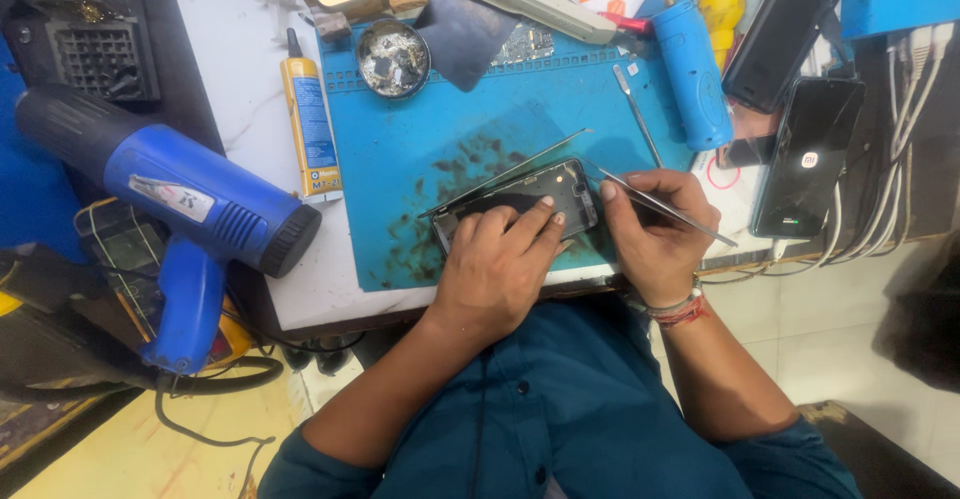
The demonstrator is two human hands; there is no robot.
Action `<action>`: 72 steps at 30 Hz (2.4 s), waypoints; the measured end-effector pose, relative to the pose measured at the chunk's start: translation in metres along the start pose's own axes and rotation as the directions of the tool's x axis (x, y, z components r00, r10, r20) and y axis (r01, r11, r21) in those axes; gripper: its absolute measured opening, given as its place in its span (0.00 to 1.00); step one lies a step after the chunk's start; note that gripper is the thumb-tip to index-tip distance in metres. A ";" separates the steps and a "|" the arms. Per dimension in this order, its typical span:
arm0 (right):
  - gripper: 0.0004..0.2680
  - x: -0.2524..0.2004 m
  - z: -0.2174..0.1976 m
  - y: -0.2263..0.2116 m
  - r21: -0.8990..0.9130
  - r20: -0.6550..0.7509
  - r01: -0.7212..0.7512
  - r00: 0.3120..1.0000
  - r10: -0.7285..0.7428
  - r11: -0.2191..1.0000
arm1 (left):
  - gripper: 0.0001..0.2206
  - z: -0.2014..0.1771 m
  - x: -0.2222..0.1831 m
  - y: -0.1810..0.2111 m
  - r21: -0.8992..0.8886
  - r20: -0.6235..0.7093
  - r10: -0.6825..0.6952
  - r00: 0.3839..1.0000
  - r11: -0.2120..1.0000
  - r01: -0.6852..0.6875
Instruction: The person opens a smartphone, uses a metal tool to pry and separate the screen, and applies adhesive from a tube to the frame. They then close the device and secure it with multiple rubber bands.
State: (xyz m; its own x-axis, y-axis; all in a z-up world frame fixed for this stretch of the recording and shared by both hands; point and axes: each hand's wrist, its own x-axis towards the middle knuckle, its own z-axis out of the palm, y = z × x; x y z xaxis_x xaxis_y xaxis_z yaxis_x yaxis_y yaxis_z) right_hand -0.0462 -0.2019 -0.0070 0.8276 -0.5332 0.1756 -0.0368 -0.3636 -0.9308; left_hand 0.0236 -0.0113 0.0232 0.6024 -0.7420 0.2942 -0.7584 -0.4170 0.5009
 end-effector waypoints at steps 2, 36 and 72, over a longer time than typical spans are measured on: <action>0.07 0.000 0.000 0.000 -0.006 0.003 0.001 1.000 -0.001 1.000 | 0.15 0.000 0.000 0.000 -0.003 0.003 0.000 1.000 1.000 0.000; 0.07 0.001 0.001 -0.001 0.004 -0.003 -0.002 1.000 0.002 1.000 | 0.14 0.003 0.000 0.001 -0.005 -0.003 -0.029 1.000 1.000 0.029; 0.07 -0.024 -0.013 0.005 0.189 0.046 -0.045 0.998 0.037 0.981 | 0.12 -0.002 -0.001 0.007 -0.085 -0.103 -0.013 0.995 0.996 0.005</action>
State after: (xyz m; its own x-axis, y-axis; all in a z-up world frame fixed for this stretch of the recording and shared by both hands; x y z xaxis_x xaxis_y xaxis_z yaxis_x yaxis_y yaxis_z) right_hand -0.0738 -0.2003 -0.0119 0.8505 -0.5105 0.1264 0.0330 -0.1881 -0.9816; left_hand 0.0181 -0.0124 0.0283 0.6348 -0.6786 0.3695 -0.7317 -0.3744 0.5696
